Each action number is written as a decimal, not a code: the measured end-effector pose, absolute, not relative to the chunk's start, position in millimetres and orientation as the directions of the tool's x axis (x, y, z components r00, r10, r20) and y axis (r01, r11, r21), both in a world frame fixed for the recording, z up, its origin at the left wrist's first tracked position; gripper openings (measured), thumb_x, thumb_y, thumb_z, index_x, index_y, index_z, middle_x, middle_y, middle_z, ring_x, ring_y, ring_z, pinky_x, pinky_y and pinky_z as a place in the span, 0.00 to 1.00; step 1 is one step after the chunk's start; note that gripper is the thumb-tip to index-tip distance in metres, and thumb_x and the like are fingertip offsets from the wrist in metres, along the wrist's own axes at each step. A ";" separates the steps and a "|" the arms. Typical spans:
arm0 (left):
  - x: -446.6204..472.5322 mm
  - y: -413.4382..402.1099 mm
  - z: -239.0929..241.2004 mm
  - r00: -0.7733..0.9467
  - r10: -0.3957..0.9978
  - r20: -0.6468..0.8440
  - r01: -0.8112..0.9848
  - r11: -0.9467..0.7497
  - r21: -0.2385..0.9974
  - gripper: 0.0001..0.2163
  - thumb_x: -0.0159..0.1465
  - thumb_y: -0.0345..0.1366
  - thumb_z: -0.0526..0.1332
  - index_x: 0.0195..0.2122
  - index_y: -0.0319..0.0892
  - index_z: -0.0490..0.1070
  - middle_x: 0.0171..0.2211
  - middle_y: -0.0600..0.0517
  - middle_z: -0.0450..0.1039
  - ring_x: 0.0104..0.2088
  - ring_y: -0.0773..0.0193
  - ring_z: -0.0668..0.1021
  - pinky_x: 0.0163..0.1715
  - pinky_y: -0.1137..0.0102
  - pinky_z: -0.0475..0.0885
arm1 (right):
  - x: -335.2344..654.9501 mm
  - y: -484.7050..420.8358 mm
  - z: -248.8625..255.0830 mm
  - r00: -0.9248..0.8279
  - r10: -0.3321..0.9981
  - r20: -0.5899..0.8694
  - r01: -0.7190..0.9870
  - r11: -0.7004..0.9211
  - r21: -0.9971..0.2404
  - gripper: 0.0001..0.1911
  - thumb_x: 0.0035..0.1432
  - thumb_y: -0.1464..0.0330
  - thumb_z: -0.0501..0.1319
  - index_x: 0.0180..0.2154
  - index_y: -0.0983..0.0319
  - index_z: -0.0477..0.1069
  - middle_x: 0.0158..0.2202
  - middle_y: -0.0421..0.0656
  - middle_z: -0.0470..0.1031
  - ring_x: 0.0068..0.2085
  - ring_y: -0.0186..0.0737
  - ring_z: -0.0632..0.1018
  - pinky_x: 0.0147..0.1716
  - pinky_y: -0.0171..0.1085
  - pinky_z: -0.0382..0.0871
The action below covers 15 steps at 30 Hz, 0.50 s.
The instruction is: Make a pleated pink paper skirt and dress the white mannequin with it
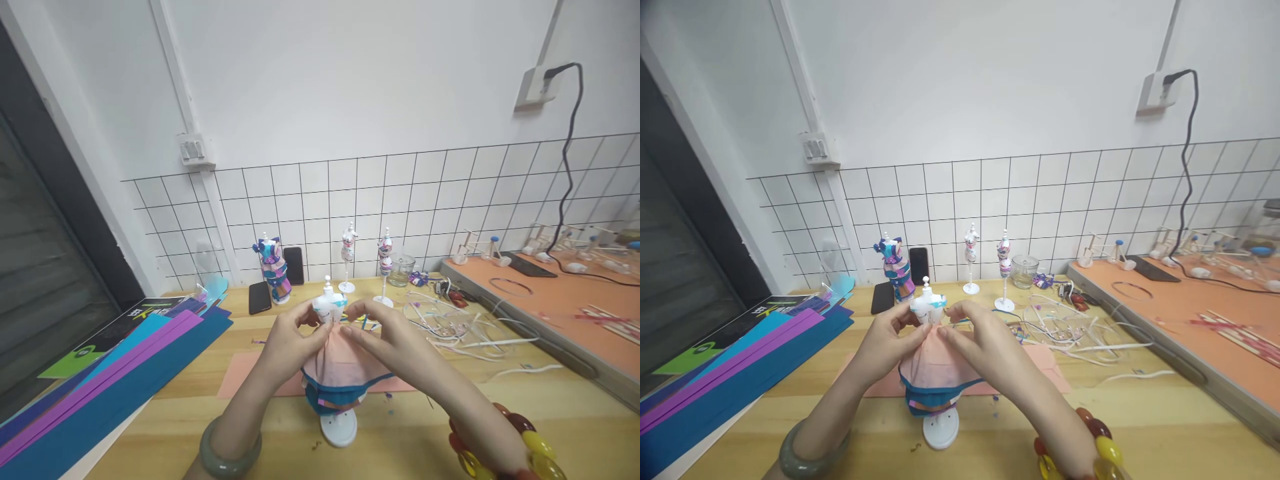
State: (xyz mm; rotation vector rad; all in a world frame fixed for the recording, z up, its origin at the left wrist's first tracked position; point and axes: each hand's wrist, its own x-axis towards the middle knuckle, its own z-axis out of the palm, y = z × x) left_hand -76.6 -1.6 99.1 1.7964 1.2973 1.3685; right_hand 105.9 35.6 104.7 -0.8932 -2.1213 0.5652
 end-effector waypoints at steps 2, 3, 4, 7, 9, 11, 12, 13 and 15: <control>-75.9 -1.4 98.2 0.049 0.906 0.421 0.359 -0.409 0.839 0.12 0.59 0.34 0.59 0.44 0.40 0.72 0.36 0.50 0.75 0.37 0.61 0.75 0.40 0.68 0.69 | 105.3 36.0 103.8 -0.503 0.765 0.403 0.434 0.626 -0.648 0.07 0.58 0.64 0.59 0.33 0.61 0.69 0.32 0.41 0.74 0.35 0.39 0.74 0.33 0.36 0.66; -75.8 -1.2 97.9 0.055 0.905 0.422 0.359 -0.413 0.837 0.13 0.59 0.35 0.59 0.45 0.40 0.71 0.37 0.49 0.75 0.38 0.61 0.75 0.40 0.67 0.69 | 104.9 35.5 103.6 -0.512 0.772 0.376 0.446 0.613 -0.653 0.08 0.58 0.64 0.58 0.30 0.61 0.68 0.29 0.40 0.74 0.32 0.38 0.74 0.31 0.35 0.65; -75.9 -1.1 97.7 0.062 0.904 0.423 0.362 -0.416 0.834 0.13 0.60 0.35 0.58 0.46 0.41 0.71 0.37 0.49 0.75 0.38 0.61 0.75 0.41 0.67 0.69 | 104.5 34.9 103.3 -0.518 0.778 0.357 0.453 0.603 -0.656 0.09 0.58 0.64 0.58 0.28 0.61 0.68 0.27 0.40 0.73 0.30 0.37 0.73 0.29 0.34 0.64; -76.8 -1.7 98.7 0.094 0.900 0.426 0.368 -0.429 0.825 0.13 0.60 0.35 0.58 0.46 0.41 0.71 0.39 0.49 0.75 0.39 0.60 0.75 0.42 0.66 0.69 | 104.0 33.5 102.0 -0.528 0.779 0.340 0.453 0.596 -0.663 0.10 0.58 0.66 0.57 0.26 0.62 0.67 0.25 0.40 0.72 0.28 0.36 0.72 0.26 0.33 0.62; -77.2 -3.3 100.6 0.122 0.896 0.426 0.366 -0.440 0.820 0.12 0.60 0.34 0.58 0.45 0.41 0.72 0.40 0.49 0.76 0.41 0.59 0.75 0.44 0.65 0.69 | 104.1 33.0 101.0 -0.533 0.772 0.347 0.448 0.605 -0.658 0.09 0.57 0.66 0.57 0.26 0.62 0.67 0.26 0.41 0.73 0.28 0.36 0.71 0.25 0.33 0.62; -77.3 -5.2 102.7 0.144 0.898 0.416 0.370 -0.439 0.819 0.12 0.59 0.35 0.59 0.44 0.41 0.72 0.40 0.49 0.76 0.41 0.59 0.75 0.45 0.65 0.69 | 104.2 32.7 100.5 -0.537 0.763 0.359 0.447 0.619 -0.646 0.09 0.57 0.67 0.57 0.26 0.62 0.66 0.25 0.40 0.73 0.28 0.36 0.71 0.25 0.32 0.61; -77.1 -6.1 103.7 0.153 0.900 0.409 0.372 -0.436 0.819 0.12 0.59 0.35 0.59 0.44 0.41 0.72 0.39 0.49 0.76 0.41 0.59 0.75 0.45 0.65 0.69 | 104.2 32.6 100.5 -0.538 0.761 0.364 0.448 0.623 -0.641 0.09 0.57 0.67 0.57 0.25 0.62 0.66 0.25 0.40 0.72 0.28 0.36 0.71 0.25 0.32 0.61; -76.9 -6.9 104.4 0.160 0.901 0.404 0.374 -0.434 0.820 0.12 0.59 0.35 0.59 0.44 0.41 0.72 0.39 0.49 0.76 0.41 0.59 0.75 0.45 0.65 0.70 | 104.1 32.4 100.6 -0.537 0.759 0.367 0.450 0.626 -0.637 0.09 0.57 0.67 0.57 0.25 0.62 0.65 0.25 0.40 0.72 0.27 0.36 0.71 0.25 0.32 0.61; -76.4 -7.6 105.0 0.160 0.901 0.403 0.374 -0.433 0.820 0.12 0.59 0.35 0.59 0.44 0.42 0.72 0.39 0.50 0.76 0.41 0.60 0.76 0.44 0.66 0.70 | 103.6 32.0 101.3 -0.534 0.760 0.370 0.455 0.627 -0.632 0.09 0.57 0.68 0.57 0.25 0.62 0.66 0.25 0.40 0.72 0.27 0.36 0.72 0.25 0.32 0.61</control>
